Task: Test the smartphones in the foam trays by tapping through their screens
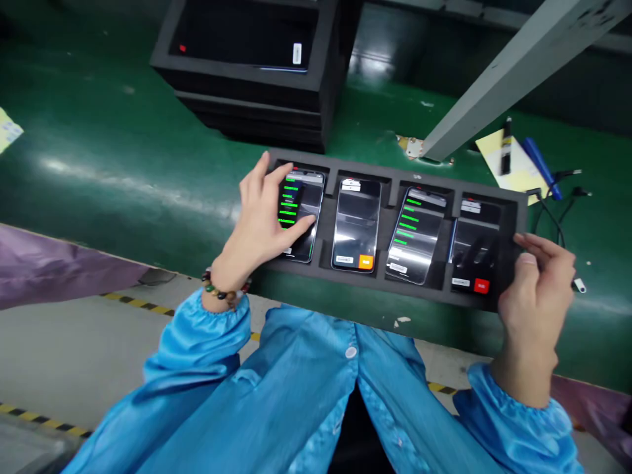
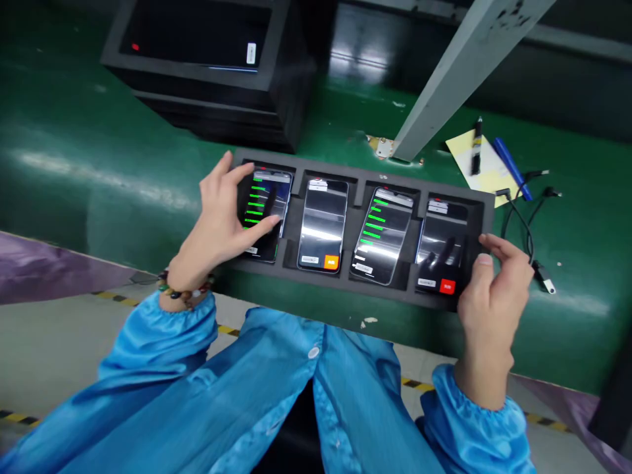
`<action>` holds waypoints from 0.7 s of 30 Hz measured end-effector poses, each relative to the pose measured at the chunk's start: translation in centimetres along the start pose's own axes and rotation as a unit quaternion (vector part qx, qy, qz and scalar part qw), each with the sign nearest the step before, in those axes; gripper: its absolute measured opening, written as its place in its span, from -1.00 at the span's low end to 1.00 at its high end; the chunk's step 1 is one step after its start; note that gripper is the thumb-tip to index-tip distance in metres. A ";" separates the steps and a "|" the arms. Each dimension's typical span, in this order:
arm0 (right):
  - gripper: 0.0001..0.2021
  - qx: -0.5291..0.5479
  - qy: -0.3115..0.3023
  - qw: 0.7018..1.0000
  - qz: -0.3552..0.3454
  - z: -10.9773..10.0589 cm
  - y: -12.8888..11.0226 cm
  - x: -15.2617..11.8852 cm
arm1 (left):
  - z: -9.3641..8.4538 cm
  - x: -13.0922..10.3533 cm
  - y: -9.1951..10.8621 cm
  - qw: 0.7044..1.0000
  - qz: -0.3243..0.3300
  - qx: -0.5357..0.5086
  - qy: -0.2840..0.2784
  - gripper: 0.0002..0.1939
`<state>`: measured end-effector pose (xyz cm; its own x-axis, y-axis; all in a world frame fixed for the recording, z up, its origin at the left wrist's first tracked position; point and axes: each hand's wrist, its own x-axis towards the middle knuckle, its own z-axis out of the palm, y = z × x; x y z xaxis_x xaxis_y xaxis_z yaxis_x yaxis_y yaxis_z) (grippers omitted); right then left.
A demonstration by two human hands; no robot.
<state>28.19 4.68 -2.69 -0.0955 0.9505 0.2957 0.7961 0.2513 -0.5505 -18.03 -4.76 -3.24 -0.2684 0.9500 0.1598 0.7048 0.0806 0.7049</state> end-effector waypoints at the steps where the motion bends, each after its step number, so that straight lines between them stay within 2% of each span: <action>1: -0.60 -0.008 -0.004 1.000 0.019 0.0 0.3 0.2 | 0.7 0.8 0.4 1.000 0.006 0.002 0.003 0.04; 3: -0.64 -0.011 -0.013 0.999 0.045 0.4 0.4 0.5 | 1.9 2.3 1.1 1.000 0.013 0.018 0.012 0.09; 5: -0.66 -0.004 -0.026 0.999 0.040 0.9 0.1 0.8 | 2.6 3.3 1.6 0.998 0.009 0.060 0.012 0.11; 8: -0.63 0.006 -0.049 0.998 0.027 1.2 -0.6 1.1 | 2.8 3.7 2.6 0.988 -0.018 0.151 -0.020 0.02; 10: -0.58 0.006 -0.030 0.999 0.014 1.2 -1.4 0.8 | 2.5 3.6 3.1 0.980 -0.033 0.193 -0.036 -0.03; 12: -0.58 0.022 -0.018 0.999 -0.033 1.1 -2.3 0.2 | 2.3 3.5 3.2 0.977 -0.033 0.206 -0.036 -0.03; 13: -0.60 0.036 -0.031 0.996 -0.074 1.1 -2.8 -0.2 | 2.3 3.4 3.2 0.978 -0.030 0.205 -0.032 -0.03; 17: -0.63 0.061 -0.158 0.958 -0.229 1.6 -4.3 -1.6 | 2.4 3.4 2.8 0.981 -0.019 0.193 -0.023 -0.02; 21: -0.62 0.032 -0.185 0.947 -0.261 2.2 -5.1 -2.0 | 2.5 3.3 2.8 0.983 -0.021 0.182 -0.016 -0.03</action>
<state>23.01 1.87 -2.21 -0.6778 0.6901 0.2536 0.5460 0.7035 -0.4550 -15.26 -0.64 -2.46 -0.2860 0.9519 0.1101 0.8829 0.2171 0.4163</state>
